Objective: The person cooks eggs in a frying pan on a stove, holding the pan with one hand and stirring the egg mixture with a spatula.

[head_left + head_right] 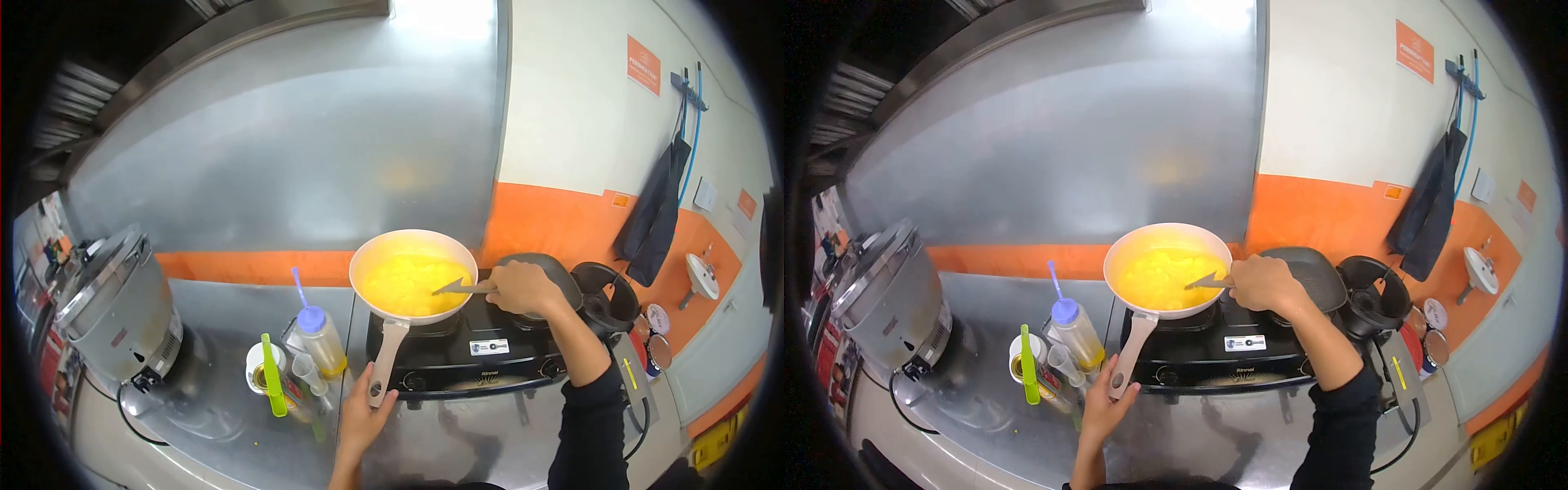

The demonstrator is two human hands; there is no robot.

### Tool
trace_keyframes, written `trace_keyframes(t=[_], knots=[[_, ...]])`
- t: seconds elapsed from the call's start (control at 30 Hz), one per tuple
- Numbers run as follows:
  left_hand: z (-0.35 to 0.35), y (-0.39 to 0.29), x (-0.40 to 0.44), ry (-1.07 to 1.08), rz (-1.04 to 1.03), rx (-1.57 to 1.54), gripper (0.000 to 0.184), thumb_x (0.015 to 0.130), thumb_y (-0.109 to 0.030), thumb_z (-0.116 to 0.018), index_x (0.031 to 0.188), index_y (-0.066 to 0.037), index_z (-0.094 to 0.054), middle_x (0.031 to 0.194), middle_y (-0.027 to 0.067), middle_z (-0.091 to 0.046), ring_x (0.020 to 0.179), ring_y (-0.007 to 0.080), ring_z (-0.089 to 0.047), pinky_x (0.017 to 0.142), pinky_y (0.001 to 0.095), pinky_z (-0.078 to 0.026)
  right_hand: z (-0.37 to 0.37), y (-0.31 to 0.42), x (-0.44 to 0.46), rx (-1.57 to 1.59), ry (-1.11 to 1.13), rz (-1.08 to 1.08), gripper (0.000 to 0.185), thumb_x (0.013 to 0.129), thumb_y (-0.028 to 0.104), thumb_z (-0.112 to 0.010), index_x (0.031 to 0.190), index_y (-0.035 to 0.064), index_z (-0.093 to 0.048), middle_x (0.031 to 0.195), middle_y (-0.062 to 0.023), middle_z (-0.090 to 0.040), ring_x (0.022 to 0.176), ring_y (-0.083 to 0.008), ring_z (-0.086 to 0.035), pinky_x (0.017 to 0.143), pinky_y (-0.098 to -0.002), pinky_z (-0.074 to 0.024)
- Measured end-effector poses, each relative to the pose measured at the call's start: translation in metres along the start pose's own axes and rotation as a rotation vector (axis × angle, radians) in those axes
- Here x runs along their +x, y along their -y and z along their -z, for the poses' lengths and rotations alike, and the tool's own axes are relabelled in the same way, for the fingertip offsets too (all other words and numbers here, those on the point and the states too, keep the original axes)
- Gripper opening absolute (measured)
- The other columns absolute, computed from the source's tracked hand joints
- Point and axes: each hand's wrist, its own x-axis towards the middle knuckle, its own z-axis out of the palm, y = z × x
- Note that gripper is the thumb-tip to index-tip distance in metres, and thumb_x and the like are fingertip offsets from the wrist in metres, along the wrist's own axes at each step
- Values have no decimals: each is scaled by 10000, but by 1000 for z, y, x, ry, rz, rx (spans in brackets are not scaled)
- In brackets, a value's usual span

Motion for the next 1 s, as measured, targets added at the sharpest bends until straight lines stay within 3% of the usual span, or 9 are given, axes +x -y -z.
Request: trace_keyframes(t=[0.13,0.23,0.3,0.37,0.73,0.8,0.9,0.97,1.0], knots=[[-3,0,1,-102,-135,229,630,807,-170,-700,1333,39,-424,1076,218,-603,937,265,-630,778,336,-507,20,-10,-16,-33,54,20,238,833,282,-623,1041,204,-709,866,-125,-677,835,-318,-636,758,-417,-491],[-4,-8,-1,-101,-122,320,619,800,-157,-687,1328,38,-430,1055,228,-593,907,314,-620,778,367,-495,33,-12,-14,67,68,171,231,843,290,-614,1031,200,-712,843,-112,-682,833,-315,-639,762,-413,-488],[-5,-8,2,-96,-109,371,612,796,-139,-679,1328,33,-432,1041,225,-589,876,334,-616,768,379,-492,25,-8,-4,84,107,150,282,827,308,-614,972,73,-676,933,-164,-669,918,-331,-640,798,-427,-505],[-9,-1,1,-153,-224,478,596,785,-101,-662,1324,24,-440,1012,219,-585,841,348,-603,748,396,-488,8,4,9,85,35,93,267,831,288,-593,964,71,-673,936,-162,-670,916,-326,-644,789,-429,-509],[-9,-22,1,-124,-85,524,586,789,-100,-644,1331,-23,-437,1118,190,-586,957,385,-595,813,430,-485,-71,41,114,170,-173,20,246,803,158,-553,1011,62,-642,926,-152,-678,886,-303,-663,726,-432,-528],[-10,-29,1,-86,-19,528,590,783,-113,-653,1330,-43,-443,1099,181,-593,940,374,-604,796,432,-493,-73,28,116,104,-131,84,275,880,278,-523,1102,188,-657,954,-122,-673,884,-310,-656,737,-454,-523],[-10,-33,2,-108,-6,541,582,767,-130,-672,1310,-41,-480,1073,193,-599,916,369,-609,780,420,-493,-54,7,98,38,10,133,329,901,319,-489,1181,214,-627,1002,-128,-651,940,-313,-633,805,-457,-508],[-12,-32,3,-125,10,541,576,771,-142,-670,1306,-43,-484,1070,190,-600,919,372,-607,782,429,-491,-31,-4,80,75,56,156,315,863,266,-555,1089,62,-635,977,-148,-668,908,-320,-650,761,-446,-517],[-12,-31,3,-126,22,542,569,774,-154,-669,1302,-45,-487,1067,186,-600,922,376,-605,785,438,-489,-21,-11,72,74,59,163,315,863,266,-555,1089,62,-635,977,-148,-668,908,-320,-650,761,-446,-517]])
